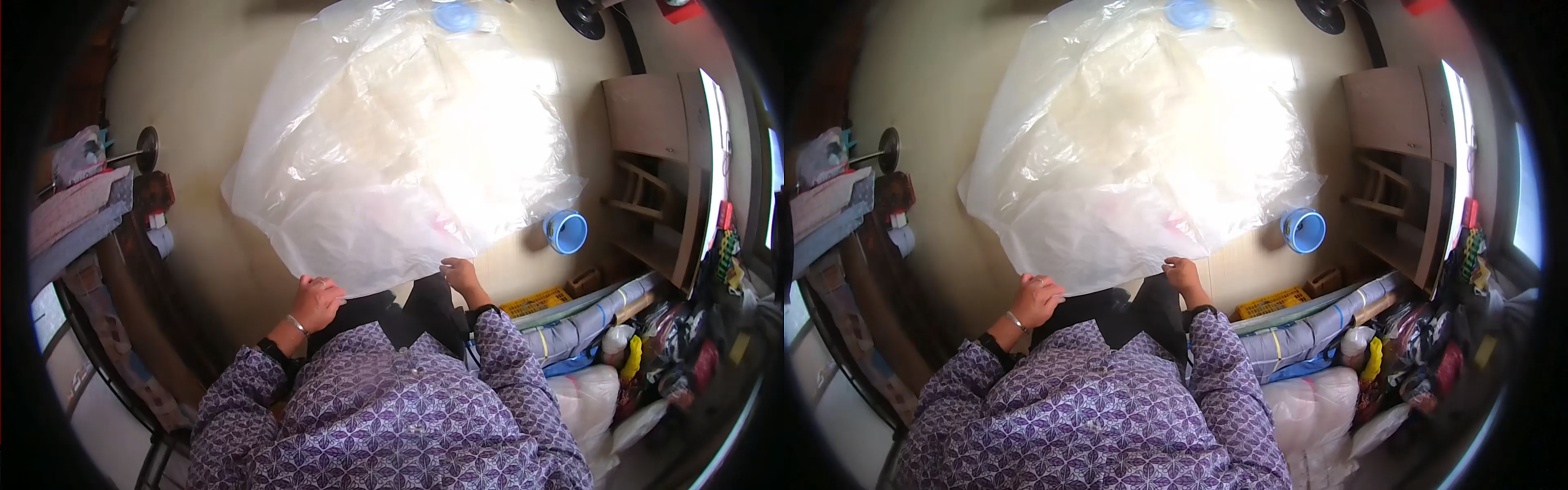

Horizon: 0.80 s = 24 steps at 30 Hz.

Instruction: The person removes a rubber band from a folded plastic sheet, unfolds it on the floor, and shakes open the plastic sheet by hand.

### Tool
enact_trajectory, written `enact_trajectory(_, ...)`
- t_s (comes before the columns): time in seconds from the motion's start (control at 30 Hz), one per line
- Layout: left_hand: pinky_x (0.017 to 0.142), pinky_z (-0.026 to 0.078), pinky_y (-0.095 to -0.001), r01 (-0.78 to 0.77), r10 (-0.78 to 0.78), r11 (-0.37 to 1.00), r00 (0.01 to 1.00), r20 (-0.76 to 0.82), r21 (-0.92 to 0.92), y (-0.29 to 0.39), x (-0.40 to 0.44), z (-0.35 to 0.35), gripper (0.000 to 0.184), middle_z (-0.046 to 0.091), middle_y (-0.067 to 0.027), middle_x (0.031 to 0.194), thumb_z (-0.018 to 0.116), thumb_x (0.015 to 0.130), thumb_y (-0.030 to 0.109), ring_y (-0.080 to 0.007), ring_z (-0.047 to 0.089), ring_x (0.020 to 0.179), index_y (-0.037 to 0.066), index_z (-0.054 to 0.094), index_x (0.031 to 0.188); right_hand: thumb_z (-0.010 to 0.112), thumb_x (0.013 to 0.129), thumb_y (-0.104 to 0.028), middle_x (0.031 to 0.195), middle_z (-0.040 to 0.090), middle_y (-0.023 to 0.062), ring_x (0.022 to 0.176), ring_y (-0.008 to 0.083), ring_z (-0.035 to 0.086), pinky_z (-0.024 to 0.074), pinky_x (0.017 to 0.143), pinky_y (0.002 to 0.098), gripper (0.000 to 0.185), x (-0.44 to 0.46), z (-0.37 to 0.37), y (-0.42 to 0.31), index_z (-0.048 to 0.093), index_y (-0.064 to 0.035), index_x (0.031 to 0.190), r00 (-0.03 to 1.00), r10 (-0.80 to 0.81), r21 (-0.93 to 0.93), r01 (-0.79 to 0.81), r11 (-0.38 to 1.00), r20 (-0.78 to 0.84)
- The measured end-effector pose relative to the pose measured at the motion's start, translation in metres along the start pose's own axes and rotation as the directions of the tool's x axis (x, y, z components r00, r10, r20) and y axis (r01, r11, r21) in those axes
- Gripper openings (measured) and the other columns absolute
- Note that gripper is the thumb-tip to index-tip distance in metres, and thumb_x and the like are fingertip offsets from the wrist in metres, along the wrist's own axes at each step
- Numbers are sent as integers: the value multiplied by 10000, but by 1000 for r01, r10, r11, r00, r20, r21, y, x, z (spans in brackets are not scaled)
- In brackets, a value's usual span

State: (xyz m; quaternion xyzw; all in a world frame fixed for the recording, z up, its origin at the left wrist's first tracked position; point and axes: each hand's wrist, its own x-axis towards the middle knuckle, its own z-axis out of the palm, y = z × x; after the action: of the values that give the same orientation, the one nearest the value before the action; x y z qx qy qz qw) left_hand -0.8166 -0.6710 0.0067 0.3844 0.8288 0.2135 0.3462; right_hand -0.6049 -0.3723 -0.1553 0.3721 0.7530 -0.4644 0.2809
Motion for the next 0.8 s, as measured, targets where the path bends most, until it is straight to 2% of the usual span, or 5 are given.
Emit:
enact_trajectory(0.1, 784, 343, -374, -3, 2, 1000, 1000, 24, 2, 1, 3, -2, 68, 618, -10, 795, 656, 751, 183, -201, 583, 825, 137, 672, 797, 628, 795, -214, 797, 675, 194, 670, 255, 668, 520, 689, 343, 288, -2, 1, -14, 679, -31, 1011, 997, -64, -23, 63, 998, -53)
enact_trajectory(0.2, 782, 347, -379, -10, 10, 1000, 999, 42, 2, 1, 5, -1, 73, 613, -5, 795, 645, 756, 182, -200, 578, 840, 146, 674, 813, 616, 796, -208, 809, 677, 188, 676, 271, 665, 521, 701, 348, 282, -2, -1, -24, 680, -46, 1018, 1000, 25, 79, -26, 997, 15)
enact_trajectory(0.6, 771, 335, -371, -72, 75, 996, 995, 58, -59, 9, 17, -10, 78, 608, -2, 780, 650, 760, 207, -196, 577, 810, 155, 679, 810, 628, 791, -259, 870, 669, 209, 826, 315, 660, 514, 775, 364, 300, 4, -16, -13, 685, -61, 1008, 994, 94, -12, -94, 996, 63)
enact_trajectory(0.7, 768, 333, -367, -98, 103, 992, 993, 56, -73, 11, 20, -12, 78, 609, -6, 782, 653, 761, 213, -193, 573, 810, 157, 680, 808, 640, 809, -211, 738, 681, 149, 620, 177, 666, 524, 610, 312, 290, 14, -10, -7, 673, -47, 1045, 998, 61, -57, -59, 997, 34)
enact_trajectory(0.8, 771, 331, -357, -130, 132, 989, 991, 31, -74, 9, 19, -12, 72, 612, -3, 788, 666, 758, 212, -183, 563, 811, 160, 685, 804, 632, 823, -206, 762, 686, 127, 603, 158, 651, 508, 583, 294, 299, 23, -5, -8, 661, -45, 1072, 997, 67, 8, -68, 998, 39)
